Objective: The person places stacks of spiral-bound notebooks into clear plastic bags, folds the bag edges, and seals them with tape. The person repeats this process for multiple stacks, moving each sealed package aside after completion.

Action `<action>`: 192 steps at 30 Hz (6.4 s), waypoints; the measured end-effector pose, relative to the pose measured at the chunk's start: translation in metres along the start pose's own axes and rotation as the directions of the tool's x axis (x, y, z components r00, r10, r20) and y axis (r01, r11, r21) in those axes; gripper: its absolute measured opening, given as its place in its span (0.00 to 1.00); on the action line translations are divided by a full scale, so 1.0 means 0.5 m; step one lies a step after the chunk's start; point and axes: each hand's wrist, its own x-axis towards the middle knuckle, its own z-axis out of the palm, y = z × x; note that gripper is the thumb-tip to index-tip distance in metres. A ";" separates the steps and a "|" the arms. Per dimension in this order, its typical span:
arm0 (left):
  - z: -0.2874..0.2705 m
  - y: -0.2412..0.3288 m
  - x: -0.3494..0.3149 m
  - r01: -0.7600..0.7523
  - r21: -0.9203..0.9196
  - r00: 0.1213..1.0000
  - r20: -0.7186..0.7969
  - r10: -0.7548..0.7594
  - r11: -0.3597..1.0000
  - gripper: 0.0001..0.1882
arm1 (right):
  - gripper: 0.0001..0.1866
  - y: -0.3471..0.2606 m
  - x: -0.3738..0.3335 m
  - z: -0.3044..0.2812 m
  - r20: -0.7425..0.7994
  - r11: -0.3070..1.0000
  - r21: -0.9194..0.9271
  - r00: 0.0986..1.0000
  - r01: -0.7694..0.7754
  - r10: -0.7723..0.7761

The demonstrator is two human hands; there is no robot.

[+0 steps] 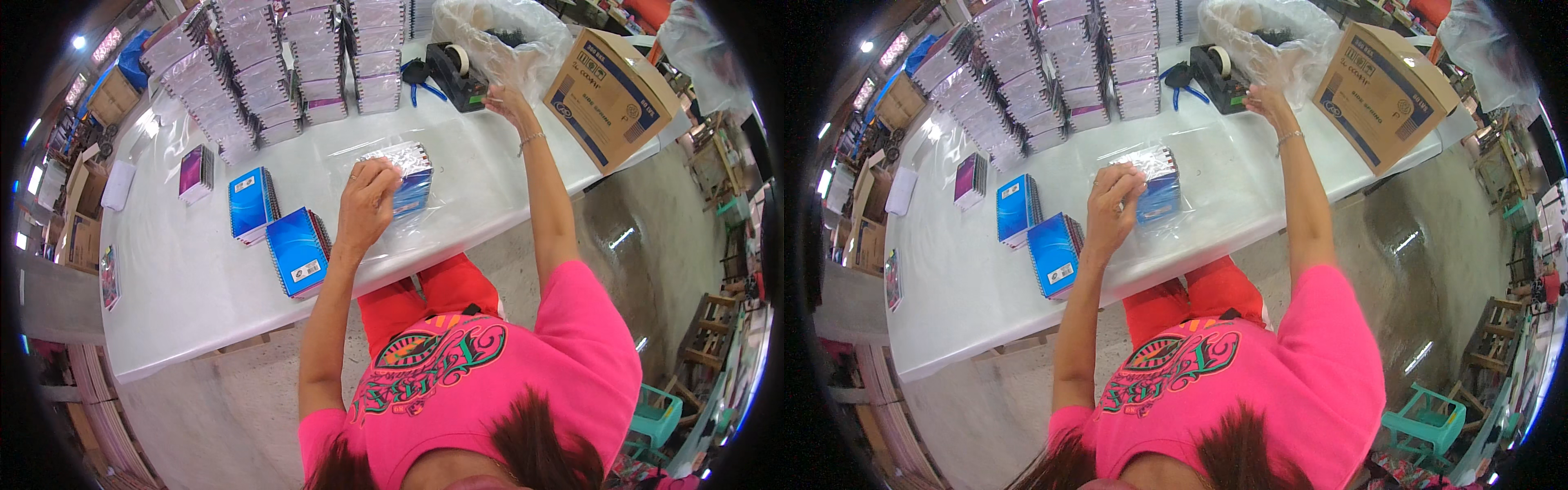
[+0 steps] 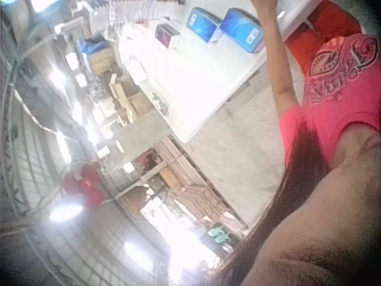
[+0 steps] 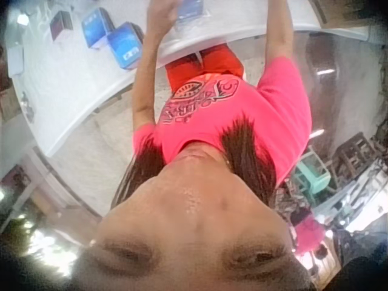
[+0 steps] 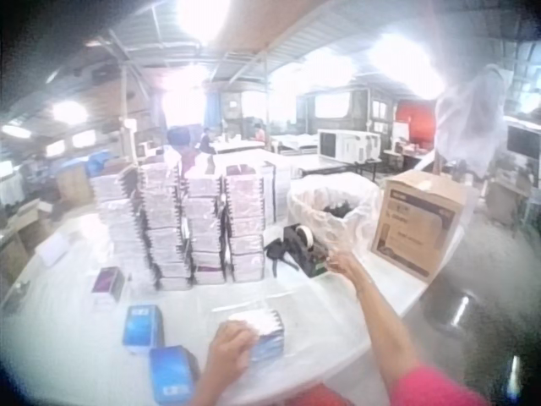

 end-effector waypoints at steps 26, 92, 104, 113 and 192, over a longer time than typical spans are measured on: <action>0.030 -0.027 -0.017 0.001 -0.094 0.991 -0.135 -0.014 0.996 0.08 | 0.13 -0.012 -0.584 0.372 0.075 0.987 0.141 0.993 0.082 -0.093; -0.083 0.019 0.179 0.260 0.410 0.931 0.132 -0.340 0.874 0.28 | 0.21 -0.216 -0.320 0.308 0.764 0.292 -0.232 0.359 0.928 -0.536; -0.121 0.039 0.007 0.320 -0.348 0.886 -0.219 -0.408 0.881 0.29 | 0.33 -0.083 -0.386 0.185 0.524 0.827 -0.008 0.706 0.563 -0.476; 0.014 0.014 -0.050 0.306 -0.117 0.920 -0.219 -0.325 0.945 0.32 | 0.48 0.078 -0.458 0.240 0.565 0.881 -0.028 0.734 0.472 -0.375; 0.006 0.046 0.006 0.088 0.062 0.996 -0.014 -0.087 0.994 0.08 | 0.14 -0.056 0.098 0.029 0.031 0.939 -0.343 0.999 -0.008 0.019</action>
